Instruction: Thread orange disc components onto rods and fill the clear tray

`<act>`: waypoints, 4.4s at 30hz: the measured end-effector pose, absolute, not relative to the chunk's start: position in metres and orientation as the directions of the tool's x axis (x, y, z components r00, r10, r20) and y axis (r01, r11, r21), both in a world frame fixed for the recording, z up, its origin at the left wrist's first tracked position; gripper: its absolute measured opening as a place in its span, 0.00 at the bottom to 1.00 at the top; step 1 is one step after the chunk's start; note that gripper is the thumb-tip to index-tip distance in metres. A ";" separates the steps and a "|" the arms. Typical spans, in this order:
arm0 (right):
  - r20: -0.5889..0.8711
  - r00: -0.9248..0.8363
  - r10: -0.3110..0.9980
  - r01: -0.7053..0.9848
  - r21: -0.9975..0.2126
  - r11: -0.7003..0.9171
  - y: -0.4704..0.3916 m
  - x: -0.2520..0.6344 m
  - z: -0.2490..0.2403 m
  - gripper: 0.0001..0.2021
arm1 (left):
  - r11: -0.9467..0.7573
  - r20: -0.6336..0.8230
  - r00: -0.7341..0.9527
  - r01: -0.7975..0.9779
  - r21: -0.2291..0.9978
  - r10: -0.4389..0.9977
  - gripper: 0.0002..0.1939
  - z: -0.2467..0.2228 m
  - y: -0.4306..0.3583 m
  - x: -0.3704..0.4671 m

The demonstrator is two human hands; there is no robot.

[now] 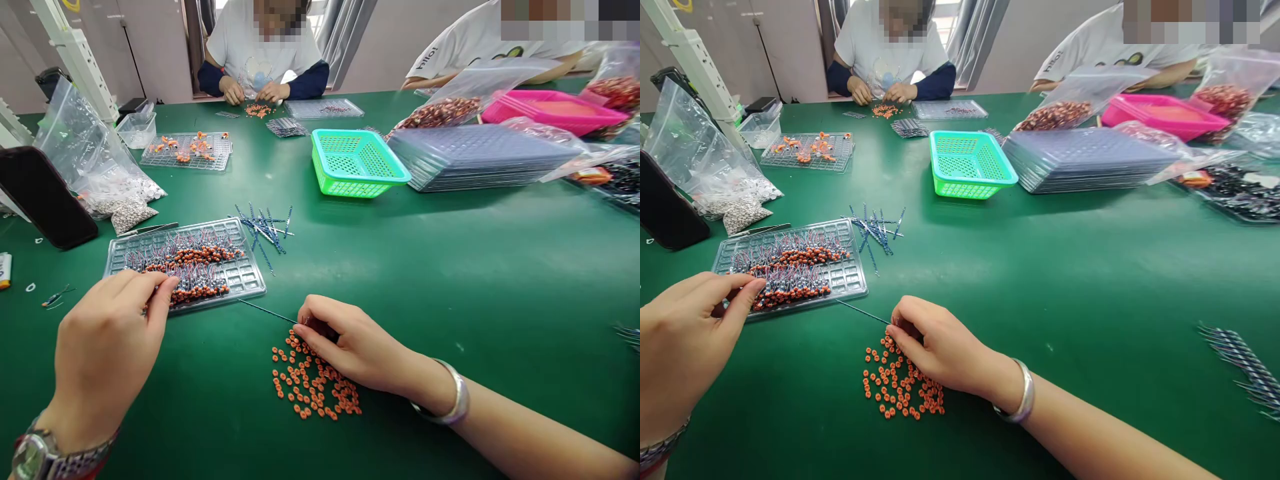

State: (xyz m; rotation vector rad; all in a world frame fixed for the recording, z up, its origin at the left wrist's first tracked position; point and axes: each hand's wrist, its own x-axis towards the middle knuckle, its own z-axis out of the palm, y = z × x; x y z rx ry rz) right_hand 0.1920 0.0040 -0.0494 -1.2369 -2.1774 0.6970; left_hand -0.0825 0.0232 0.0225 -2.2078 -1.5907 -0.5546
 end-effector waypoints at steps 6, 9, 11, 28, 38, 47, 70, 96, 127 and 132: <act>0.220 -0.425 0.878 0.604 -0.654 0.456 0.004 0.191 -0.053 0.08 | -0.291 0.515 0.279 0.955 -0.059 0.811 0.09 0.023 0.023 -0.083; 0.226 -0.412 0.883 0.606 -0.655 0.451 0.005 0.191 -0.055 0.08 | -0.290 0.525 0.277 0.955 -0.059 0.805 0.09 0.023 0.023 -0.083; 0.231 -0.403 0.886 0.610 -0.654 0.448 0.005 0.190 -0.056 0.08 | -0.291 0.524 0.277 0.955 -0.058 0.805 0.09 0.023 0.022 -0.083; 0.248 -0.386 0.889 0.580 -0.684 0.443 0.004 0.188 -0.056 0.09 | -0.307 0.533 0.289 0.950 -0.057 0.795 0.08 0.023 0.022 -0.082; 0.226 -0.401 0.888 0.586 -0.681 0.439 0.003 0.188 -0.057 0.08 | -0.300 0.525 0.286 0.952 -0.059 0.802 0.08 0.024 0.020 -0.082; 0.247 -0.399 0.883 0.597 -0.661 0.455 0.004 0.188 -0.058 0.09 | -0.296 0.534 0.282 0.953 -0.062 0.797 0.09 0.024 0.020 -0.083; 0.076 -0.537 0.840 0.676 -0.558 0.482 0.008 0.184 -0.046 0.11 | -0.453 0.550 0.362 0.891 0.033 0.753 0.04 0.018 0.014 -0.063; -0.179 -0.471 0.864 0.035 -0.982 -0.185 -0.010 0.175 -0.033 0.18 | -0.560 0.178 0.586 0.573 0.599 0.791 0.09 -0.014 -0.018 -0.023; -0.028 -0.366 0.930 0.638 -0.735 0.229 0.012 0.215 -0.035 0.08 | -0.207 0.351 0.227 0.974 -0.092 0.909 0.13 0.031 0.031 -0.093; 0.117 -0.304 0.946 0.680 -0.668 0.301 0.003 0.211 -0.037 0.11 | -0.210 0.400 0.219 0.975 -0.067 0.890 0.12 0.030 0.031 -0.091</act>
